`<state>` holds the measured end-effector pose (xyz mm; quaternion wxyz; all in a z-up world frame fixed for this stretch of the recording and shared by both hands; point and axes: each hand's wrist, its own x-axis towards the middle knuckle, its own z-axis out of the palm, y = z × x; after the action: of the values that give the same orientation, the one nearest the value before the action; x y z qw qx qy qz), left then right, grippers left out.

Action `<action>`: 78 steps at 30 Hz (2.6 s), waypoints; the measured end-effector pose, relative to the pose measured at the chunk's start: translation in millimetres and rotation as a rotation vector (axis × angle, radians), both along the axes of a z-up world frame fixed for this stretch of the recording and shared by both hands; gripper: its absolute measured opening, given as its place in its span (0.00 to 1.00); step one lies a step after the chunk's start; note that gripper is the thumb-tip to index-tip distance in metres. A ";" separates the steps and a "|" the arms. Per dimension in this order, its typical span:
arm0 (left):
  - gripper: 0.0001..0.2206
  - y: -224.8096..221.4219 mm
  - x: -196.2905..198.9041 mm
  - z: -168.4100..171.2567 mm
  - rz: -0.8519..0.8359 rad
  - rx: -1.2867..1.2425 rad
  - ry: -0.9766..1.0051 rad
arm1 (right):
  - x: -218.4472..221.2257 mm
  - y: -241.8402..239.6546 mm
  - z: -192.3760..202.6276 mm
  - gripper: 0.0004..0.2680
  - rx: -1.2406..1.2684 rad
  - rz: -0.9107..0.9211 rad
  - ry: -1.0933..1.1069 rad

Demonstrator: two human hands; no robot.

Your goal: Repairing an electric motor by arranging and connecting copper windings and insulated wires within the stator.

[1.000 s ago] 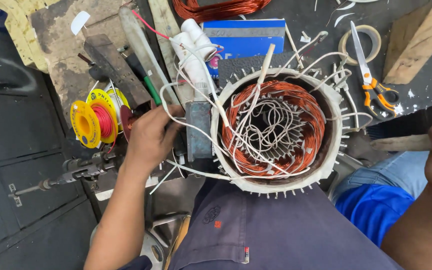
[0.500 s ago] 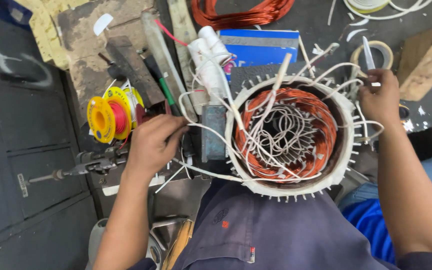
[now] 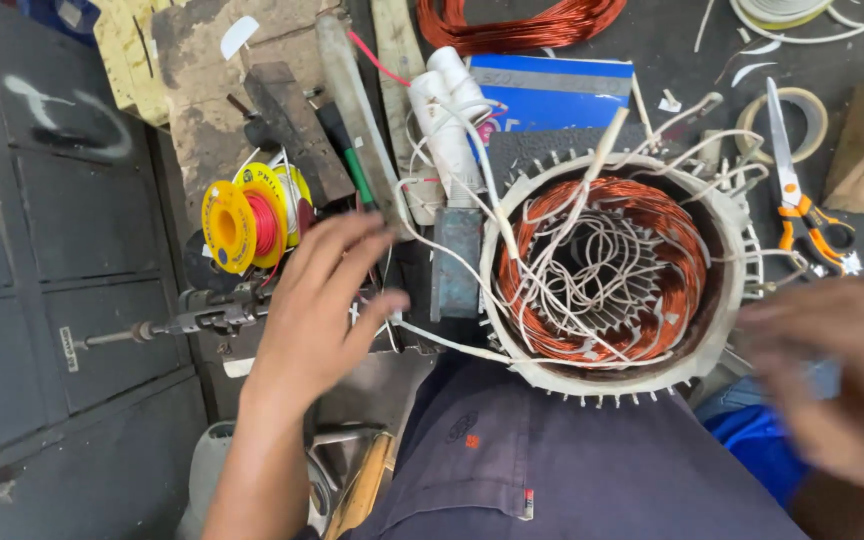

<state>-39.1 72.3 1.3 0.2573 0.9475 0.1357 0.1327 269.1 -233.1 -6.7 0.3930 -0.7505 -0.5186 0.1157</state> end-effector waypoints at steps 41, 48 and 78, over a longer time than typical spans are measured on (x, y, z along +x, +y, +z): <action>0.11 -23.8 35.1 17.4 -0.277 -0.032 -0.374 | -106.0 27.3 68.2 0.13 -0.075 0.590 -0.483; 0.05 19.2 47.7 18.9 -0.296 0.198 -0.198 | -103.7 11.2 61.0 0.15 -0.092 0.507 -0.293; 0.08 6.9 74.3 14.1 -0.175 0.532 -0.342 | -122.4 15.9 67.7 0.12 -0.024 0.432 -0.415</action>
<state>35.1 79.2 15.4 0.0300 0.9536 -0.0308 0.2980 146.8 -217.2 61.0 0.2359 -0.6349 -0.7342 0.0469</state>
